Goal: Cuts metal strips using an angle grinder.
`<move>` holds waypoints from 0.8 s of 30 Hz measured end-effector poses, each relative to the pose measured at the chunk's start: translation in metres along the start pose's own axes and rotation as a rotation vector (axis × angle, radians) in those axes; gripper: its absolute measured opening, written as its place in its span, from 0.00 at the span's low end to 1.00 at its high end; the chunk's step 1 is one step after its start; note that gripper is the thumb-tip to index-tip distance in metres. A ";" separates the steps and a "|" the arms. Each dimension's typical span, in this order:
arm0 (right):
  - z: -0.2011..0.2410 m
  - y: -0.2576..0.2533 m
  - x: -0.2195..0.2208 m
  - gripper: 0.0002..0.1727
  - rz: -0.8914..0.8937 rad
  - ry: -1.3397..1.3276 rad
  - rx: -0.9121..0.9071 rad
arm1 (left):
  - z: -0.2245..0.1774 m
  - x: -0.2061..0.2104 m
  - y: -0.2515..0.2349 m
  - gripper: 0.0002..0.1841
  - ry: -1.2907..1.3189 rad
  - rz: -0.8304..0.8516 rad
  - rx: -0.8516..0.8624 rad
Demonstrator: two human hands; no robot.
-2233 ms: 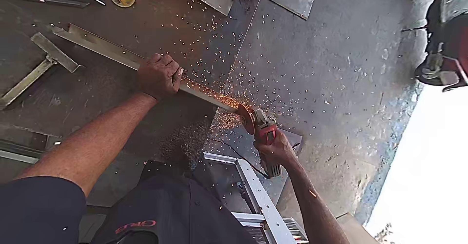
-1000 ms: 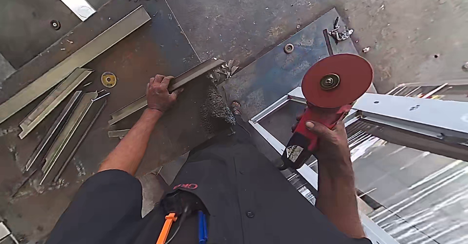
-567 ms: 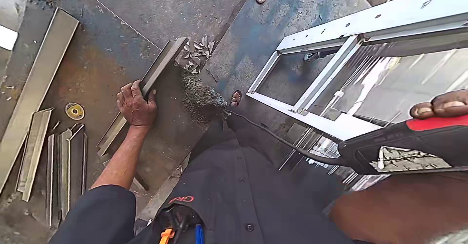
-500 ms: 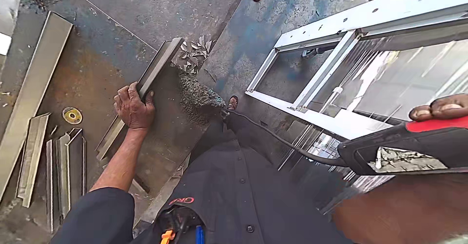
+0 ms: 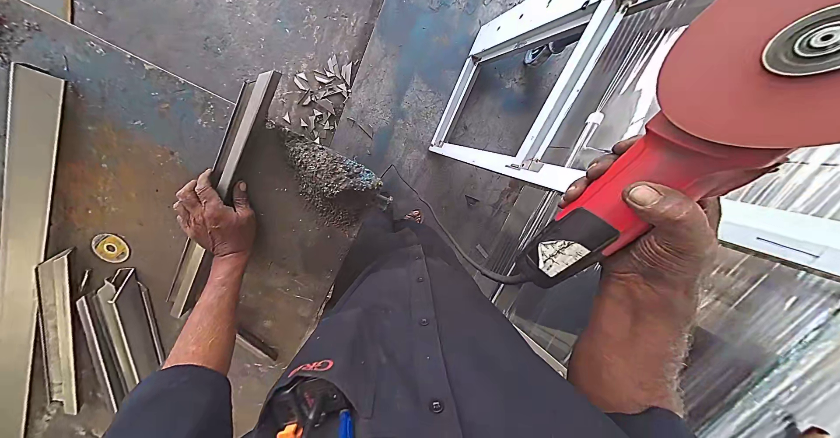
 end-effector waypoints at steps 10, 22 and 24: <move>0.002 -0.012 0.004 0.34 -0.004 -0.007 -0.010 | 0.005 0.001 -0.004 0.37 0.017 -0.004 -0.008; 0.008 -0.016 -0.009 0.37 -0.052 0.045 0.014 | -0.002 -0.017 -0.029 0.33 0.222 0.224 0.084; 0.000 -0.021 0.000 0.37 -0.023 0.013 0.024 | -0.007 -0.050 -0.041 0.31 0.332 0.189 0.095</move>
Point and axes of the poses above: each hand's wrist, its own y-axis away from the middle knuckle, its own x-axis out of the palm, z = x × y, the point moved 10 cm from there along -y, towards the middle knuckle, and after that the axes turned 13 degrees about -x, right-handed, at the moved point
